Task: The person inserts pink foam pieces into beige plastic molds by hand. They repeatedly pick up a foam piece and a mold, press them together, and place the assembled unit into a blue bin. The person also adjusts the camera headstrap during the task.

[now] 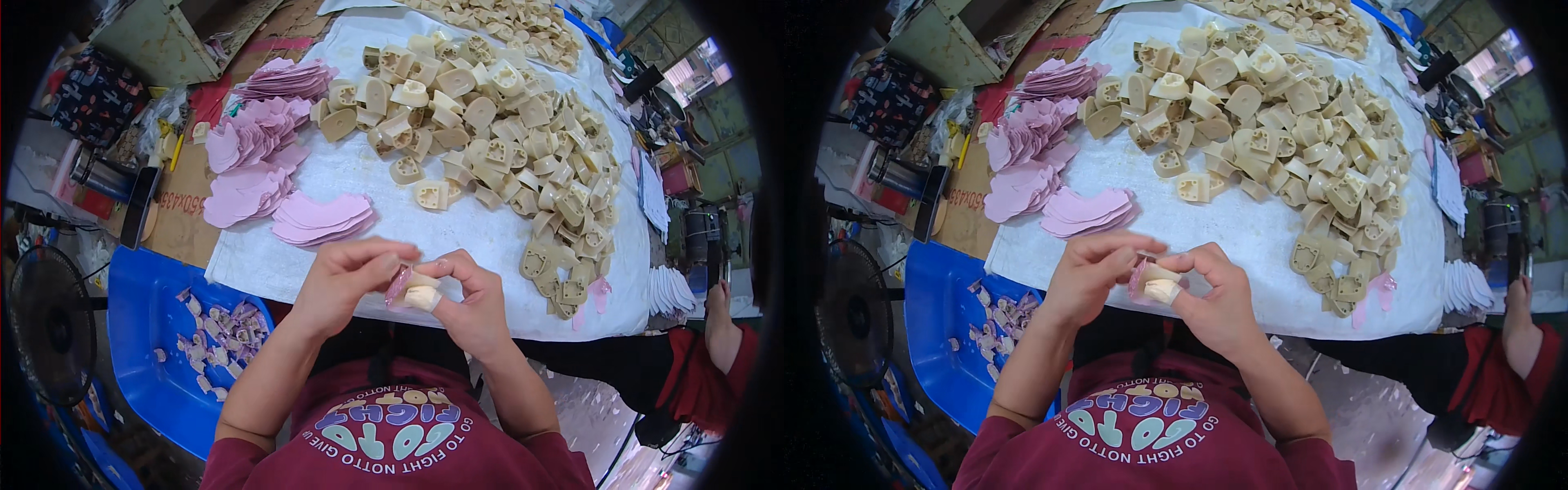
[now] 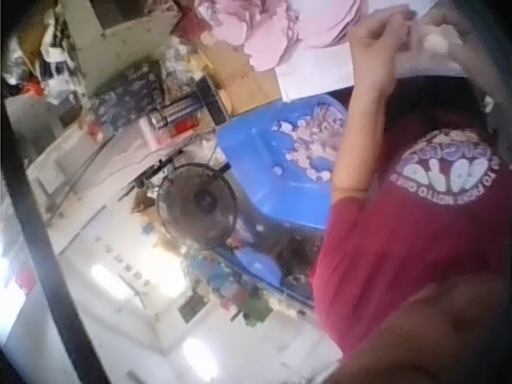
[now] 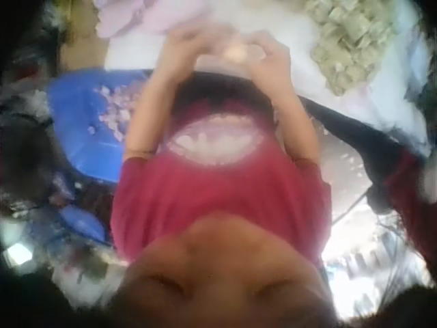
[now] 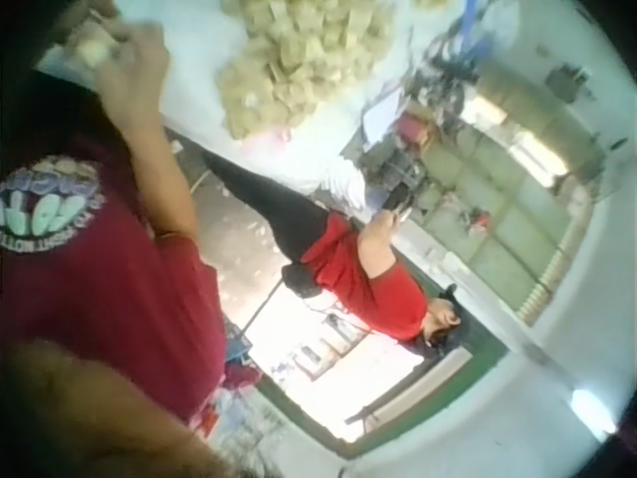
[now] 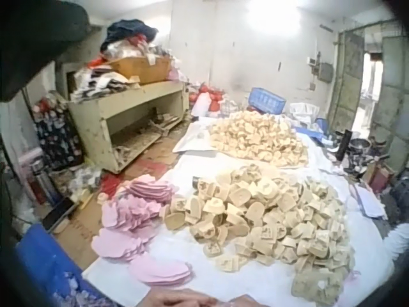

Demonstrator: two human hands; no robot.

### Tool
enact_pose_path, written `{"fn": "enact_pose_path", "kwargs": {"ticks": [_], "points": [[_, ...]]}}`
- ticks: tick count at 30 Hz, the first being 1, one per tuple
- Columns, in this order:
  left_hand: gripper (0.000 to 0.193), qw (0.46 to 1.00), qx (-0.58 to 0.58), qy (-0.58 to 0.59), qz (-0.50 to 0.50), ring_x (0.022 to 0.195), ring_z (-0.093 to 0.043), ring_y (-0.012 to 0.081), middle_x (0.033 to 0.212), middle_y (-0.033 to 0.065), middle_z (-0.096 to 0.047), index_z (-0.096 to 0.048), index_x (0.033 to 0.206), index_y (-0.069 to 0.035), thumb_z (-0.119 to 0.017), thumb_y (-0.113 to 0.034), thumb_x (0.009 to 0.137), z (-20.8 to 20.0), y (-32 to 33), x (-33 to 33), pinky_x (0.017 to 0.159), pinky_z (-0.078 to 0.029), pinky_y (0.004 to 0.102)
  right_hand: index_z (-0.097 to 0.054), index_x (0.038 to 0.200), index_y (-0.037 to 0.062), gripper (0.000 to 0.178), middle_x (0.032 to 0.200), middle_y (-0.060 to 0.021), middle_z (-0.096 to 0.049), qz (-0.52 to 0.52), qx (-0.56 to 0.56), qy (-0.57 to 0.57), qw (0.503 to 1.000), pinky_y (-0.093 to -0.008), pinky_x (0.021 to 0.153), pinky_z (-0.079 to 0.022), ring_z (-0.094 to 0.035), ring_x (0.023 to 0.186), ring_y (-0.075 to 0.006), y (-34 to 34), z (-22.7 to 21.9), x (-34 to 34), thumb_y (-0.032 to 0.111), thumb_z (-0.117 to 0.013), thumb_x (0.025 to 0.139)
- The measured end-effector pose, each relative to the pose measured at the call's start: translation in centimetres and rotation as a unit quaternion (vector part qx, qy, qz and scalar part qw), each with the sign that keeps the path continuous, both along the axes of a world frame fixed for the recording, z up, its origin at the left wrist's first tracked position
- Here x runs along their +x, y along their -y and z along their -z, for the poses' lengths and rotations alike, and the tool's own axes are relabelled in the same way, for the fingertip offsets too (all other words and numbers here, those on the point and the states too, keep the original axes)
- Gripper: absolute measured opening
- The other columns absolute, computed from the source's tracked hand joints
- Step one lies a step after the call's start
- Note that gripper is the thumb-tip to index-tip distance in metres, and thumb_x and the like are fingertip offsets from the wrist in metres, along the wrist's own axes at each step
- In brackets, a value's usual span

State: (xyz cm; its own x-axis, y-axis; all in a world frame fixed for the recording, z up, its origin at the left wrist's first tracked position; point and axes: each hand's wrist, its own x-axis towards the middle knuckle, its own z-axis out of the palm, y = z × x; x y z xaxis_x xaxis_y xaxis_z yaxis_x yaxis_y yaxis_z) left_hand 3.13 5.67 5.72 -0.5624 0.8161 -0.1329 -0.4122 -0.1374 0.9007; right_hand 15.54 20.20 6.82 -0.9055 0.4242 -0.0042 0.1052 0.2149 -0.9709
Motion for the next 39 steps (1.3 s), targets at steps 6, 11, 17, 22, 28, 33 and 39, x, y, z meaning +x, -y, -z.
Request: {"fn": "enact_pose_path", "kwargs": {"ticks": [6,11,17,22,28,33,39], "points": [[0.014,0.994,0.022,-0.103,-0.003,0.104,-0.060,0.0194,0.104,0.0098,-0.062,-0.066,0.101,0.001,-0.060,-0.003,0.089,0.2,0.8,0.9,0.088,-0.048,0.0327,-0.070,0.092,0.0053,0.019,0.088,-0.0049,-0.060,0.006,0.007,0.016,1.000,-0.0281,0.075,-0.048,-0.058,0.086,-0.0147,0.3,-0.3,0.0,0.012,-0.077,0.075],[0.008,0.953,-0.009,-0.301,-0.035,0.104,-0.060,0.0255,0.106,0.0118,-0.060,-0.065,0.093,0.000,-0.060,-0.001,0.086,0.0,0.3,0.5,0.089,-0.046,0.0354,-0.070,0.092,0.0041,0.019,0.089,-0.0070,-0.057,0.004,-0.017,0.062,0.998,-0.0270,0.066,-0.050,-0.058,0.085,-0.0181,0.7,-1.1,-0.3,0.011,-0.076,0.075],[0.007,0.912,-0.042,-0.405,-0.059,0.102,-0.059,0.0231,0.108,0.0107,-0.058,-0.062,0.091,-0.001,-0.062,0.000,0.085,-0.8,0.6,1.1,0.086,-0.047,0.0340,-0.069,0.090,0.0055,0.019,0.092,-0.0094,-0.058,-0.032,0.106,0.039,0.993,-0.0341,0.073,-0.049,-0.057,0.083,-0.0236,0.0,-1.2,0.0,0.012,-0.075,0.073],[0.013,0.989,0.061,-0.131,-0.040,0.102,-0.057,0.0153,0.127,0.0137,-0.045,-0.060,0.099,-0.003,-0.061,0.002,0.087,-0.8,1.7,2.6,0.085,-0.048,0.0306,-0.067,0.104,0.0062,0.039,0.112,-0.0133,-0.060,-0.088,0.338,-0.069,0.934,-0.0415,0.091,-0.043,-0.055,0.101,-0.0284,-0.5,-2.8,-0.1,0.024,-0.080,0.072],[0.015,0.951,0.159,-0.228,-0.132,0.103,-0.062,0.0203,0.134,0.0203,-0.037,-0.059,0.098,-0.001,-0.063,0.005,0.085,-1.3,1.7,2.7,0.085,-0.051,0.0319,-0.042,0.138,-0.0031,0.081,0.145,-0.0191,-0.039,0.105,-0.088,-0.153,0.979,-0.0429,0.105,-0.035,-0.041,0.132,-0.0273,0.7,-0.9,1.3,0.034,-0.080,0.075],[0.029,0.892,0.105,-0.429,-0.102,0.089,-0.066,0.0285,0.107,0.0191,-0.065,-0.062,0.096,-0.007,-0.069,0.007,0.072,-2.3,2.1,2.7,0.076,-0.053,0.0328,-0.064,0.106,-0.0067,0.029,0.113,-0.0227,-0.065,0.029,-0.344,-0.104,0.933,-0.0429,0.096,-0.047,-0.064,0.105,-0.0298,1.0,-1.3,1.9,0.017,-0.064,0.090],[0.028,0.861,0.081,-0.487,-0.122,0.084,-0.066,0.0299,0.104,0.0208,-0.064,-0.062,0.094,-0.003,-0.069,0.008,0.069,-2.6,2.0,2.5,0.067,-0.055,0.0340,-0.064,0.109,-0.0071,0.022,0.113,-0.0230,-0.065,-0.013,-0.425,-0.161,0.891,-0.0374,0.097,-0.047,-0.062,0.109,-0.0267,1.2,-2.0,2.5,0.006,-0.059,0.092]]}}
